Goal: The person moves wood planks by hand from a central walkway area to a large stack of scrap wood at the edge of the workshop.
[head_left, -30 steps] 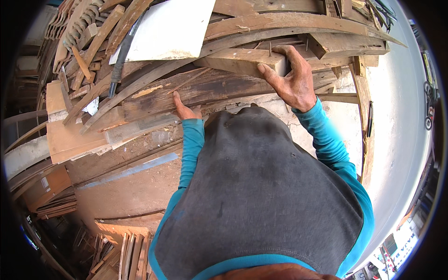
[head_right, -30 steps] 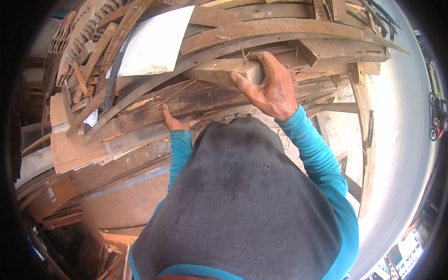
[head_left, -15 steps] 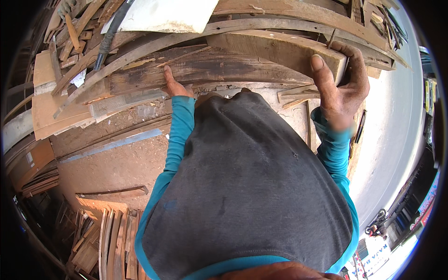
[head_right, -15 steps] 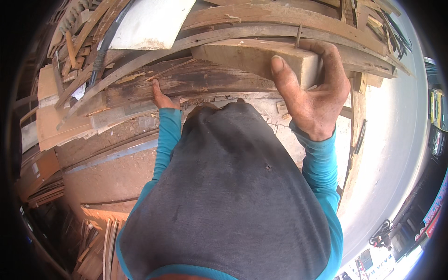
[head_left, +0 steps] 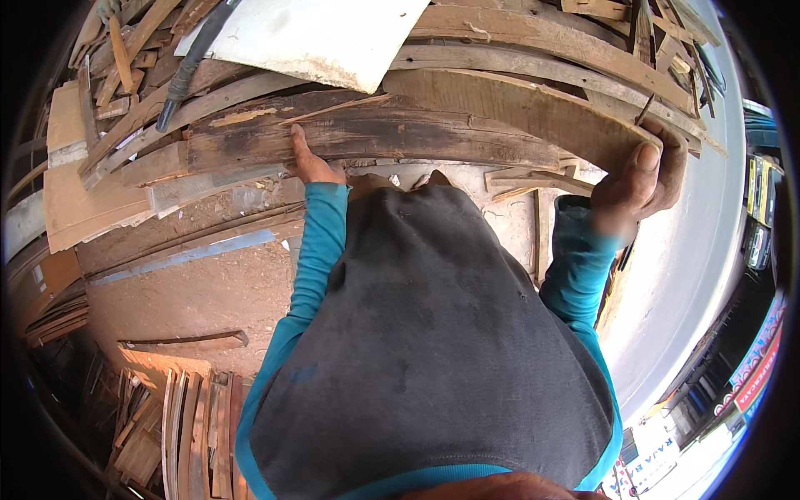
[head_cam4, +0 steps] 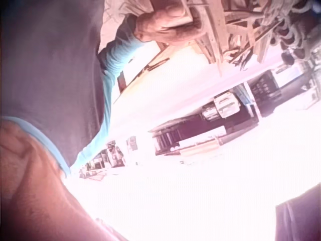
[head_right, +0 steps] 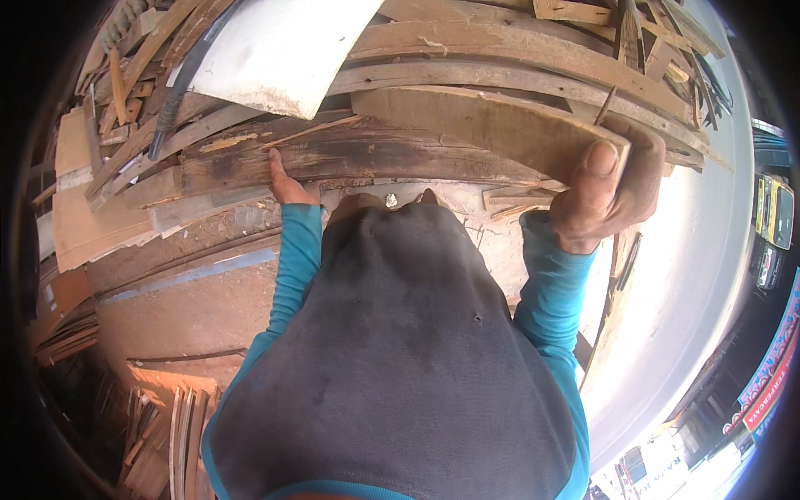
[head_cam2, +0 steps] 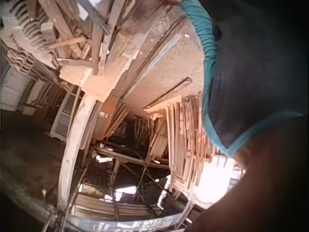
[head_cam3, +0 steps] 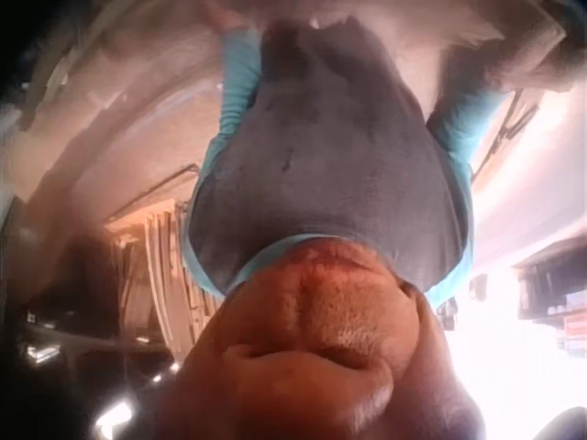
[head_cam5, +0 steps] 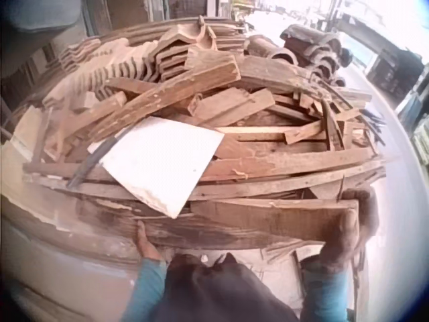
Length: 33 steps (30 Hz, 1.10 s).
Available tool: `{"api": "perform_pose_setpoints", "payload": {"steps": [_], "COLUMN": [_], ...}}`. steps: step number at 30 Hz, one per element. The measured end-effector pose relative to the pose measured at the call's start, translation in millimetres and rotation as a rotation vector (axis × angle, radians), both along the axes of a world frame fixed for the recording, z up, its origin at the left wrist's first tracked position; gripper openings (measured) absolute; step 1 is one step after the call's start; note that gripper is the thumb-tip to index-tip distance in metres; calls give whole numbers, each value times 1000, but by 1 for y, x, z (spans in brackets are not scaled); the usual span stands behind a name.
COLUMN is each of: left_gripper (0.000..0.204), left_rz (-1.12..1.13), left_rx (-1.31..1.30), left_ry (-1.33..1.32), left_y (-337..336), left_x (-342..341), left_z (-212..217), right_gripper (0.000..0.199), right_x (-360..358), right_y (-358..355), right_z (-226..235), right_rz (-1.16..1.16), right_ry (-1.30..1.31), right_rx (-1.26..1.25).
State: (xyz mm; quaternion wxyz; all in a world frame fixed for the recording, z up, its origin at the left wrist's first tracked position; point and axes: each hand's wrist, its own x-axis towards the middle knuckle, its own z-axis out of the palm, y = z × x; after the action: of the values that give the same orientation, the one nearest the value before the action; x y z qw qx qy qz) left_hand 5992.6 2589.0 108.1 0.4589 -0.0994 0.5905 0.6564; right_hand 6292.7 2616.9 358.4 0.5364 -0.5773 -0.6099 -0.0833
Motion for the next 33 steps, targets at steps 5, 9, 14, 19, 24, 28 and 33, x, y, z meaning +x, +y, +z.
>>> {"api": "perform_pose_setpoints", "payload": {"steps": [5,9,14,19,24,28,33], "left_gripper": [83,82,79,82,84,83,85], "left_rz": [-265,-319,-31,243,233,202,254], "left_rx": [-61,-221,-68,223,94,73,29], "left_ry": [351,351,353,24,16,-15,81], "left_y": [-1,7,22,28,32,37,33], "left_x": [-2,-4,6,15,11,10,22], "left_z": [4,1,-5,1,9,12,7], "right_gripper": [55,53,51,54,55,54,52], "right_x": [15,68,127,154,171,174,191], "right_y": [-15,-17,-53,-76,-66,-49,-31], "right_z": [48,56,66,31,-13,-13,-16], "right_rz": [54,-91,-191,-354,-441,-385,-230], "right_ry": [52,166,462,361,237,440,266], "right_rx": [114,189,44,-61,-30,37,-118]}}
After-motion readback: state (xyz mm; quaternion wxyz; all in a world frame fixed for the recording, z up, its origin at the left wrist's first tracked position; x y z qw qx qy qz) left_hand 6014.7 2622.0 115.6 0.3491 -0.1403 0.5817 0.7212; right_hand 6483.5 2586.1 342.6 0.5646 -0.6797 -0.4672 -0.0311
